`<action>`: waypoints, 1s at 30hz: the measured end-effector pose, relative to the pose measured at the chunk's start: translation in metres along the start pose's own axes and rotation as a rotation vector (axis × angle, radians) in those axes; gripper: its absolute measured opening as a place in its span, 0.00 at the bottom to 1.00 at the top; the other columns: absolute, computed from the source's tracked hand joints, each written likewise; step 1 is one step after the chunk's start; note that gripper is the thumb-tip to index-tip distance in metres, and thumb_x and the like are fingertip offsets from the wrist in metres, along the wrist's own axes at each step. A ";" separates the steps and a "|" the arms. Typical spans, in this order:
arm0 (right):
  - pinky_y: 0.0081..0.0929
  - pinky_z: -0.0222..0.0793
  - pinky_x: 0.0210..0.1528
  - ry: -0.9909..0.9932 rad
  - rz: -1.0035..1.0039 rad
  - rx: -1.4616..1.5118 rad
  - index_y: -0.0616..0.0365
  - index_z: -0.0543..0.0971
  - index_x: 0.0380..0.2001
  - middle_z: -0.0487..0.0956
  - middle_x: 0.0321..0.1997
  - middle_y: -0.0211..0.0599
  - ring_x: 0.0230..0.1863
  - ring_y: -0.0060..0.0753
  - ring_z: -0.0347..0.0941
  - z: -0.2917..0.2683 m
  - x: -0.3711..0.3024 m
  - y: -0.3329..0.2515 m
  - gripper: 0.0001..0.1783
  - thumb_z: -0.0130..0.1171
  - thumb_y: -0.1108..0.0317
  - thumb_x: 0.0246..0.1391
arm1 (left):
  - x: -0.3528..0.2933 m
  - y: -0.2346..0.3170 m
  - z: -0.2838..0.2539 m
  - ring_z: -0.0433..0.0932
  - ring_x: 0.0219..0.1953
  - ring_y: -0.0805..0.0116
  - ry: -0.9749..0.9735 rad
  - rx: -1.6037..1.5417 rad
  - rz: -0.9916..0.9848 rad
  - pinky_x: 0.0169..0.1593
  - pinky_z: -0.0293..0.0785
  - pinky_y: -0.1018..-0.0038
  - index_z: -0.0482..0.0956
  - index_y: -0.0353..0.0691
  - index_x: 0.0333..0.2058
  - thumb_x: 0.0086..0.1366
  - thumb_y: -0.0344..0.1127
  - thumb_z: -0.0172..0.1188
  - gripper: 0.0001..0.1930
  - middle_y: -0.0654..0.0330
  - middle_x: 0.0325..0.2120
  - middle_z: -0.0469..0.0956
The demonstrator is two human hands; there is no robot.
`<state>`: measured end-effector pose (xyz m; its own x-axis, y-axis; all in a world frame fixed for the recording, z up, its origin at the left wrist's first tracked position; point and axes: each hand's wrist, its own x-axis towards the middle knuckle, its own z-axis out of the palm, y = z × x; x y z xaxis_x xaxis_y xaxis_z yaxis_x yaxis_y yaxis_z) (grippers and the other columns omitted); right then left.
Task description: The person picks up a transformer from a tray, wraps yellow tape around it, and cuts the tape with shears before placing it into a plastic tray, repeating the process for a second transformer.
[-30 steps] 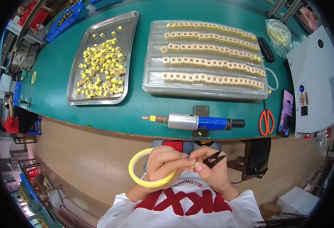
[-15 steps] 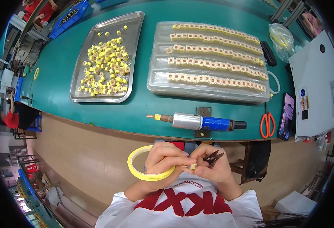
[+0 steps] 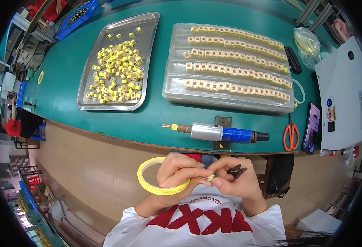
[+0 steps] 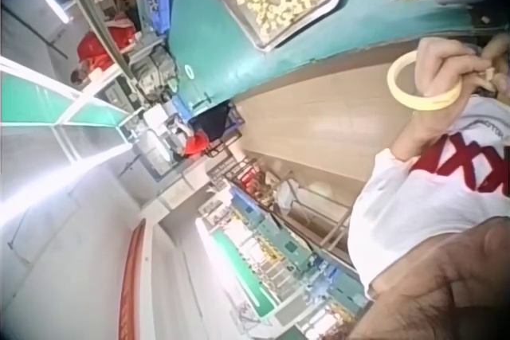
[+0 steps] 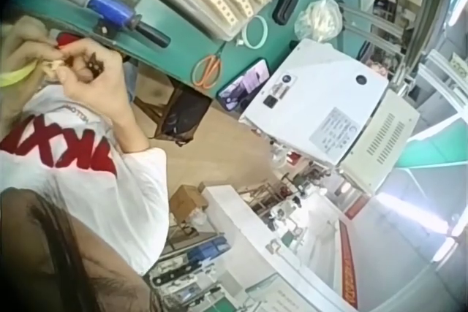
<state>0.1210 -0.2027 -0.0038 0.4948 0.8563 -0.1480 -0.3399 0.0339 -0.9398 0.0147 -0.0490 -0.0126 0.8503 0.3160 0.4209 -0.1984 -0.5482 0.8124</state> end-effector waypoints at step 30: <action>0.19 0.47 0.16 -0.040 -0.443 -0.304 0.61 0.83 0.30 0.72 0.13 0.31 0.12 0.20 0.61 -0.012 0.006 -0.008 0.11 0.69 0.76 0.38 | -0.009 -0.001 0.002 0.70 0.37 0.68 -0.256 -0.806 -0.426 0.42 0.66 0.73 0.73 0.37 0.33 0.61 0.43 0.62 0.14 0.56 0.34 0.71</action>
<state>0.1360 -0.2038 -0.0010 0.5057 0.8127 0.2895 0.1445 0.2511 -0.9571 0.0077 -0.0529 -0.0180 0.9909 0.1344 0.0008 -0.0421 0.3049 0.9515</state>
